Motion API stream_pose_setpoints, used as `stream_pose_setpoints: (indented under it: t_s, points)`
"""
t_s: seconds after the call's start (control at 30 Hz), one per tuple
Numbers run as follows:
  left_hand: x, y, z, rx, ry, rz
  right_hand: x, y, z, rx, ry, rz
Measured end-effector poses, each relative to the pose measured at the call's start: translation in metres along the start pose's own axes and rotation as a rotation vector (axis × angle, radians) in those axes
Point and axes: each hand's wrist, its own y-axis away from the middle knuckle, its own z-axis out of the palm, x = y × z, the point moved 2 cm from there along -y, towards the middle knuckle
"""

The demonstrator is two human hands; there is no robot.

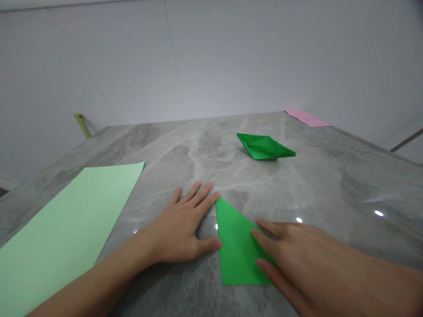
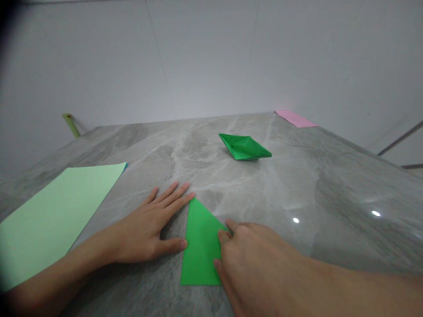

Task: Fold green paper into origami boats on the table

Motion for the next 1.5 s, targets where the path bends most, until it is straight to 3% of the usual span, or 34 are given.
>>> stream_pose_setpoints:
  t_s: [0.1, 0.27, 0.4, 0.47, 0.67, 0.83, 1.0, 1.17, 1.27, 1.5]
  points:
    - [0.001, 0.000, -0.001, -0.002, 0.002, -0.001, 0.001, 0.007, 0.002, -0.001, 0.108, 0.023]
    - [0.002, 0.000, -0.001, -0.013, 0.003, -0.008, 0.004, 0.007, -0.005, -0.144, 0.302, -0.018]
    - [0.000, 0.001, 0.002, 0.027, 0.013, 0.016, 0.012, -0.011, -0.010, -0.085, 0.363, 0.187]
    - [-0.001, 0.001, 0.003, 0.042, 0.012, 0.023, 0.014, -0.021, -0.006, -0.016, 0.333, 0.238]
    - [-0.001, 0.003, 0.004, 0.039, 0.018, 0.002, 0.019, -0.032, 0.010, -0.105, 0.174, 0.291]
    - [-0.001, 0.000, 0.004, 0.068, 0.118, -0.017, 0.022, -0.038, 0.011, -0.117, -0.113, 0.381]
    - [-0.008, -0.010, 0.002, 0.346, 0.636, -0.117, 0.016, -0.043, 0.018, 0.051, -0.485, 0.231]
    - [-0.001, -0.013, 0.004, 0.243, 1.214, -0.015, 0.008, -0.040, 0.024, 0.168, -0.622, -0.037]
    - [0.002, -0.013, 0.004, 0.251, 1.349, 0.017, 0.009, -0.038, 0.025, 0.171, -0.678, -0.142]
    - [-0.005, -0.016, 0.010, 0.316, 1.512, -0.016, 0.018, -0.044, 0.032, 0.130, -0.794, -0.200]
